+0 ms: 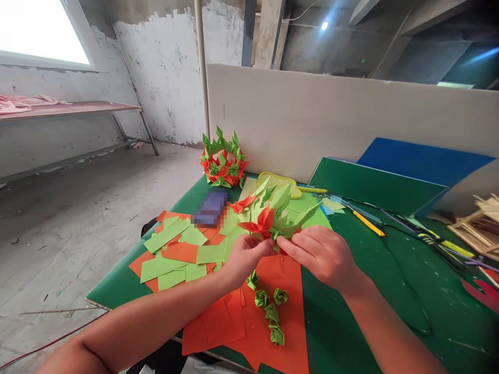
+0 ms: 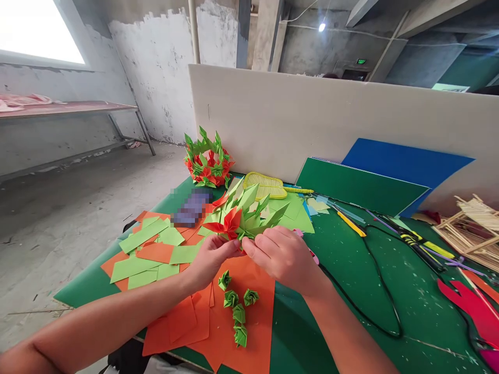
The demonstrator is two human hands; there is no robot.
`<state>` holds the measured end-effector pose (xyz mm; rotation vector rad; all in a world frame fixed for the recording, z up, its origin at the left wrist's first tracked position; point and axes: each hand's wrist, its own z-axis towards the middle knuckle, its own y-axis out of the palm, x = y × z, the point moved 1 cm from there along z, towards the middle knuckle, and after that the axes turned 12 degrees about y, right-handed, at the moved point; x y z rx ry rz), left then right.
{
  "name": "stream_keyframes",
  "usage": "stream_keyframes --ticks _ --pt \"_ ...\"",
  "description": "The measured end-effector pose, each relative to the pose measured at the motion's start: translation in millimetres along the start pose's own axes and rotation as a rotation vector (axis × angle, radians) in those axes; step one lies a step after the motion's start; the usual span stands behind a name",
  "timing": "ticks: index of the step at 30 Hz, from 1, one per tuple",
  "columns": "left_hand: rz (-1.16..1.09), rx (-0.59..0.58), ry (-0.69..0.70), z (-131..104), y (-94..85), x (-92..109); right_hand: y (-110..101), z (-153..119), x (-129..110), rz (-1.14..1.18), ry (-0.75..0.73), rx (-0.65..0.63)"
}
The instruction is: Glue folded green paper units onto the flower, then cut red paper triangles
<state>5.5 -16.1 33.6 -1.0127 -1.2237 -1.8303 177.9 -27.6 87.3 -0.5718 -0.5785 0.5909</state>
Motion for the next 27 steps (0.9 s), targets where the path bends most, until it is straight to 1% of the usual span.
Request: stream_keyframes --ticks 7,11,13,16,19,21,23,27 --pt "-0.03 -0.01 -0.029 0 2.5 1 3 -1 1 0.001 0.017 -0.014" --pt "-0.068 0.022 -0.058 1 3.1 1 5 -3 1 0.047 0.045 -0.023" --pt "-0.105 0.045 -0.08 1 2.5 0 6 -2 3 0.128 0.122 -0.029" --pt "-0.152 0.083 -0.091 2 1.1 -1 5 1 6 0.283 0.318 -0.048" --pt "-0.15 0.085 -0.081 2 0.4 0 4 4 7 0.396 0.486 -0.073" --pt "-0.128 0.07 -0.081 2 0.6 0 3 5 6 0.441 0.535 -0.096" --pt "-0.107 0.066 -0.079 2 1.1 0 2 7 4 0.463 0.552 -0.121" --pt "-0.101 0.04 -0.07 1 2.6 -1 1 8 0 0.449 0.579 -0.149"
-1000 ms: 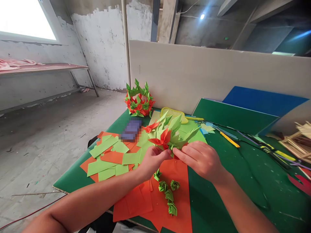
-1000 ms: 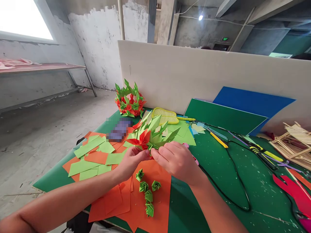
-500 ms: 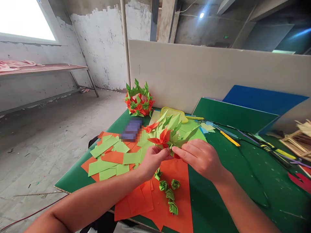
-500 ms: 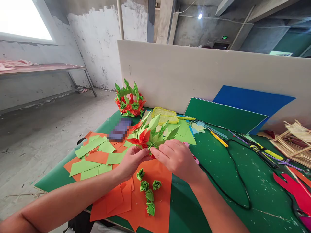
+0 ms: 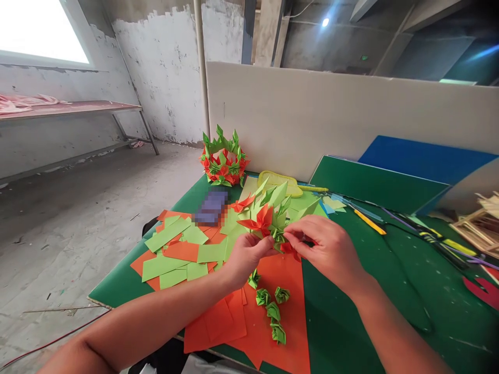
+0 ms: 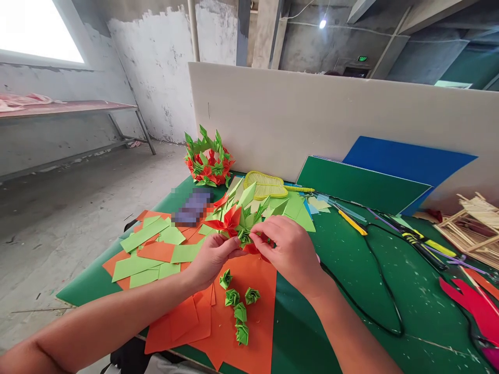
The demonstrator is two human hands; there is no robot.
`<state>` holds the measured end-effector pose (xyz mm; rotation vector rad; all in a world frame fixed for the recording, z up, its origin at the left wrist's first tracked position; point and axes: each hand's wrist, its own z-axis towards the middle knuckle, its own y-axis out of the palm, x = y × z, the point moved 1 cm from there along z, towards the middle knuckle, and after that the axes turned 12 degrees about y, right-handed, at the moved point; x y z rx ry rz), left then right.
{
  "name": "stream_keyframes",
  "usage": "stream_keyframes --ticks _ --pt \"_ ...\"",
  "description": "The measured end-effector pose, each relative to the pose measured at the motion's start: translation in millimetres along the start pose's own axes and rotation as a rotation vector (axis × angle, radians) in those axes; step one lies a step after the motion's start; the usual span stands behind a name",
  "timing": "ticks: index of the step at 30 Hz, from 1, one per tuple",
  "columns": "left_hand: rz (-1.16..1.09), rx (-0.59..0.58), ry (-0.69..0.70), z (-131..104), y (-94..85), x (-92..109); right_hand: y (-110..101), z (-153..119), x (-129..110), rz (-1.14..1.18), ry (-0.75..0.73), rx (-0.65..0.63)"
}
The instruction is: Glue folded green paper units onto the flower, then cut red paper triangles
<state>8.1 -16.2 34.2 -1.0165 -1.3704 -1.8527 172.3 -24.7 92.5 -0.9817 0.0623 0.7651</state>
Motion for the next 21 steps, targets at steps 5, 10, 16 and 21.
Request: stream_keyframes --ticks 5,10,16,21 --pt "0.017 -0.024 -0.004 -1.3 1.1 -0.1 1.6 0.0 -0.4 -0.015 0.013 0.007" --pt "0.012 -0.02 -0.016 -1.3 1.3 0.0 0.1 -0.4 -1.1 -0.016 0.018 -0.006" --pt "0.012 0.006 -0.019 -1.3 0.3 -1.0 -0.1 -0.8 -1.1 -0.012 0.028 -0.014" --pt "0.031 0.001 -0.02 -0.7 1.1 0.1 0.6 -1.5 -1.0 -0.015 0.024 -0.016"
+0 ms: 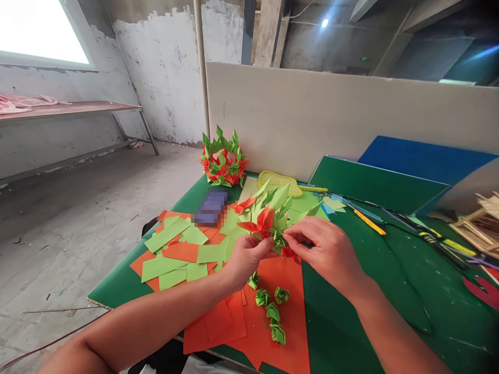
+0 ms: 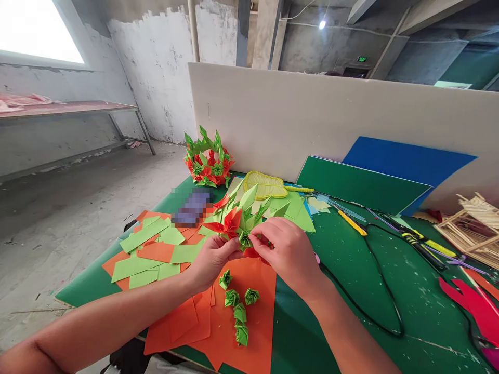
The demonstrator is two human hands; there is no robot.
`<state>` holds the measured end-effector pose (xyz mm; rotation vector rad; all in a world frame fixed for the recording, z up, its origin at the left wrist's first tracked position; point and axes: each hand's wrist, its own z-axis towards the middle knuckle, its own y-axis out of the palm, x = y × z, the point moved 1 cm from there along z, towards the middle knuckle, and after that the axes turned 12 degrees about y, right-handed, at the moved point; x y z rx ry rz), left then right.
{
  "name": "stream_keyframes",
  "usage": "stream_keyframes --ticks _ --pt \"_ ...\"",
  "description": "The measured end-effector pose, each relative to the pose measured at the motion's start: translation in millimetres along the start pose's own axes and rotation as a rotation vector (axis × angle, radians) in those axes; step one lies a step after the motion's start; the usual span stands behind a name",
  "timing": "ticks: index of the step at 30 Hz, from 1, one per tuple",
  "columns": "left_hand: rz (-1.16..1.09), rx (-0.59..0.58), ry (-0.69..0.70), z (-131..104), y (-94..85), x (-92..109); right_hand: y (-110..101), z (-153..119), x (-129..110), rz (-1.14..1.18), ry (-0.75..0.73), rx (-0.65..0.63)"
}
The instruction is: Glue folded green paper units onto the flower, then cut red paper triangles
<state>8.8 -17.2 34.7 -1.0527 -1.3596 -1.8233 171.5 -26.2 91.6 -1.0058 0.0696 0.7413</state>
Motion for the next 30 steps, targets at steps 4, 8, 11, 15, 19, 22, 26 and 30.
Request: stream_keyframes --ticks 4,8,11,15,19,22,26,30 --pt "0.008 0.008 0.001 -0.1 0.1 0.3 -0.6 0.2 -1.5 -0.001 -0.018 0.01" --pt "-0.008 -0.012 0.013 -0.3 -0.2 -0.6 -0.7 0.8 -2.3 -0.001 -0.027 0.02" --pt "-0.021 -0.013 0.014 -0.3 -0.3 -1.1 -0.4 0.9 -2.1 -0.009 -0.023 0.023" --pt "-0.045 -0.023 0.02 -0.4 0.1 -0.5 -1.4 0.9 -1.9 -0.013 -0.013 0.028" --pt "-0.041 -0.01 0.027 -0.5 0.5 0.8 -3.8 1.0 -2.0 0.004 0.019 -0.016" --pt "-0.021 -0.012 0.019 -0.6 0.8 0.4 -4.9 0.6 -2.0 0.003 0.048 -0.035" --pt "-0.022 -0.034 0.021 -1.1 1.4 -1.2 -5.2 0.2 -3.7 -0.006 0.064 -0.05" --pt "-0.001 -0.053 0.034 -1.7 1.7 -1.3 -6.0 -0.1 -7.7 -0.009 0.039 -0.039"
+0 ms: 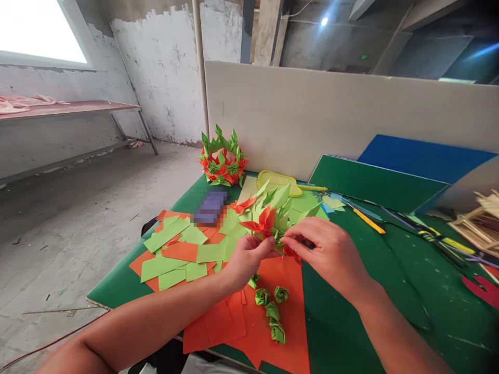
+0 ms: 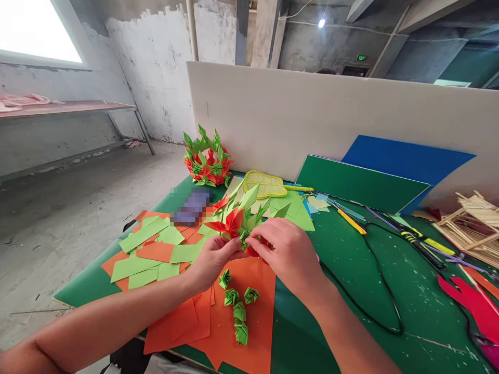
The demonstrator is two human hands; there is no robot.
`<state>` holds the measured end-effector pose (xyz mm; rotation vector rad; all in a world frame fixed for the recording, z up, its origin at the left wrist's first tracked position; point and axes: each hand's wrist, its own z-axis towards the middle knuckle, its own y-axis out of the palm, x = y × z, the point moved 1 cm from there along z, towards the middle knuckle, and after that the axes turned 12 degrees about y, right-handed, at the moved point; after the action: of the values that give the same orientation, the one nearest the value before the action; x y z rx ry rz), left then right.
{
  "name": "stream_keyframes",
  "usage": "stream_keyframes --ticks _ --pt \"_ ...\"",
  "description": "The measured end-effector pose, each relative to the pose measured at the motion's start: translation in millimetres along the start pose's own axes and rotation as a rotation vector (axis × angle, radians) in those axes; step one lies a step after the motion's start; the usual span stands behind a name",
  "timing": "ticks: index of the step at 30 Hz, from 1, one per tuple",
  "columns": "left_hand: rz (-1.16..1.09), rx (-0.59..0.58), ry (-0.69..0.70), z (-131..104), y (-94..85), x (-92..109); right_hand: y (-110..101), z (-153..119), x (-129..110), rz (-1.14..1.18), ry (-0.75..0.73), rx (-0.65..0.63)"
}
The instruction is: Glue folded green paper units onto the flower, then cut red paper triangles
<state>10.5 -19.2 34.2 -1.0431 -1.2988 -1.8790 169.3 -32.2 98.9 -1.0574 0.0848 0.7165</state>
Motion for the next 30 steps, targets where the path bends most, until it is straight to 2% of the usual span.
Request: stream_keyframes --ticks 6,13,30 --pt "-0.008 0.007 -0.021 0.2 1.1 0.8 0.0 -1.5 -1.5 -0.051 -0.037 0.044" --pt "-0.017 -0.04 -0.02 -0.5 2.4 0.8 0.7 -2.4 -1.6 -0.072 -0.043 0.037" --pt "-0.069 -0.034 -0.023 -0.4 0.8 -0.3 1.5 -2.5 -1.2 -0.079 -0.049 0.047"
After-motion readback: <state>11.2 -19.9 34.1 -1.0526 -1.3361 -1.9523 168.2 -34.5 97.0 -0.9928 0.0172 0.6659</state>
